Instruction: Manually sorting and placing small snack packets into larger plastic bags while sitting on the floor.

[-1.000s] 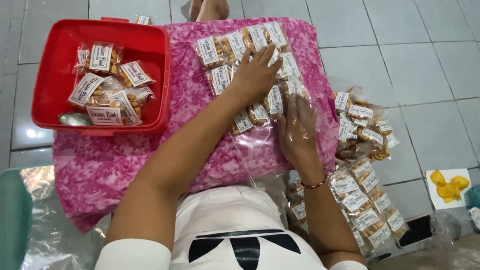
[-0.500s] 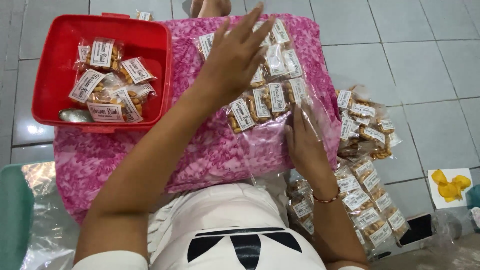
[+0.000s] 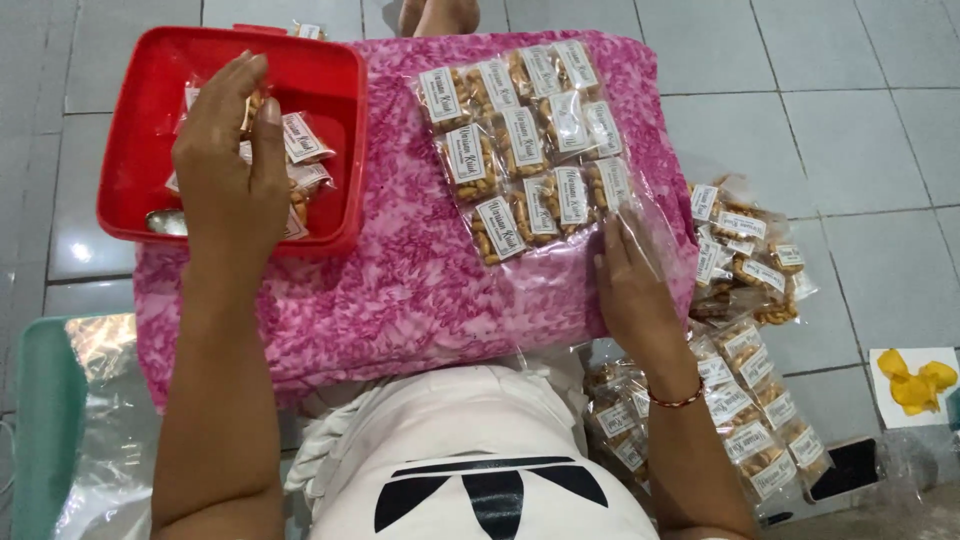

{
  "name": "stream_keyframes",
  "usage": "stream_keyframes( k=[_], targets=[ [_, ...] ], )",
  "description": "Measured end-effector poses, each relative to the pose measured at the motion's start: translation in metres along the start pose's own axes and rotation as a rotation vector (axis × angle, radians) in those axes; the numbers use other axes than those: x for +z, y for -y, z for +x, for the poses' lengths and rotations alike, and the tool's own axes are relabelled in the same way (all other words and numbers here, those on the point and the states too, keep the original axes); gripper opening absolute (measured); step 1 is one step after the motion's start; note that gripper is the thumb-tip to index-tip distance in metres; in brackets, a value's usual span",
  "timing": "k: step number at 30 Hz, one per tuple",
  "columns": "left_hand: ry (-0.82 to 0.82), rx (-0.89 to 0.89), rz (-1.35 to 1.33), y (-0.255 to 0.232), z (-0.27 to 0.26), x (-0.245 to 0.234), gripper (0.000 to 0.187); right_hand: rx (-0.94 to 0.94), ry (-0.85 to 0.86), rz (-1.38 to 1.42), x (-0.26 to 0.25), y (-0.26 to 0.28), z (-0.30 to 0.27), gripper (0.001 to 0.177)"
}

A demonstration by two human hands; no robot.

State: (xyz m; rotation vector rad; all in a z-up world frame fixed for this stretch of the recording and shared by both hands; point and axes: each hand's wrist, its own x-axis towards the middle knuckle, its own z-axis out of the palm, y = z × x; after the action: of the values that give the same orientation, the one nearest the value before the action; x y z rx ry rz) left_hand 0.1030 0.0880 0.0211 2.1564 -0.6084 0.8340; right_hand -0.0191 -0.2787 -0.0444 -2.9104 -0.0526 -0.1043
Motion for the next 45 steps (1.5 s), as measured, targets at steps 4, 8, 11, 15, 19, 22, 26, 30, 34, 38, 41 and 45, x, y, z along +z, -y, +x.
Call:
stream_keyframes(
  k=[4,8,11,15,19,22,26,30,34,38,41,45],
  targets=[
    [0.06,-0.046,0.033,-0.009,0.002,0.007,0.029,-0.025,-0.081,0.009,-0.001,0.004,0.001,0.05],
    [0.037,-0.084,0.152,0.025,-0.007,0.006,0.023,0.033,0.066,0.108,-0.013,0.012,-0.005,0.053],
    [0.196,-0.344,0.369,0.056,-0.015,-0.004,0.023,-0.002,0.12,0.195,-0.006,-0.002,-0.022,0.055],
    [0.648,-0.656,0.509,0.06,-0.017,-0.007,0.034,-0.128,0.057,0.328,-0.012,-0.015,-0.045,0.053],
    [0.72,-0.613,0.486,0.054,-0.014,-0.018,0.05,-0.078,0.056,0.474,-0.031,-0.021,-0.06,0.054],
    [0.735,-0.561,0.251,0.054,-0.009,-0.035,0.046,-0.178,-0.008,0.424,-0.037,-0.024,-0.069,0.046],
    [0.766,-0.58,0.24,0.049,-0.001,-0.037,0.047,-0.122,-0.034,0.432,-0.05,-0.006,-0.071,0.043],
    [0.678,-0.55,0.09,0.058,-0.007,-0.036,0.033,-0.058,0.022,0.455,-0.058,0.01,-0.073,0.047],
    [0.461,-0.55,-0.077,0.064,-0.009,-0.037,0.025,-0.055,0.003,0.442,-0.074,0.013,-0.078,0.047],
    [0.207,-0.605,-0.512,0.044,-0.01,-0.033,0.019,0.019,-0.076,0.616,-0.074,0.009,-0.09,0.029],
    [0.124,-0.624,-0.673,0.007,-0.017,-0.025,0.024,-0.065,-0.143,0.921,-0.049,0.015,-0.084,0.025],
    [0.212,-0.367,-1.174,-0.035,-0.042,-0.006,0.031,-0.339,-0.086,1.279,-0.042,0.081,-0.034,0.073]
  ],
)
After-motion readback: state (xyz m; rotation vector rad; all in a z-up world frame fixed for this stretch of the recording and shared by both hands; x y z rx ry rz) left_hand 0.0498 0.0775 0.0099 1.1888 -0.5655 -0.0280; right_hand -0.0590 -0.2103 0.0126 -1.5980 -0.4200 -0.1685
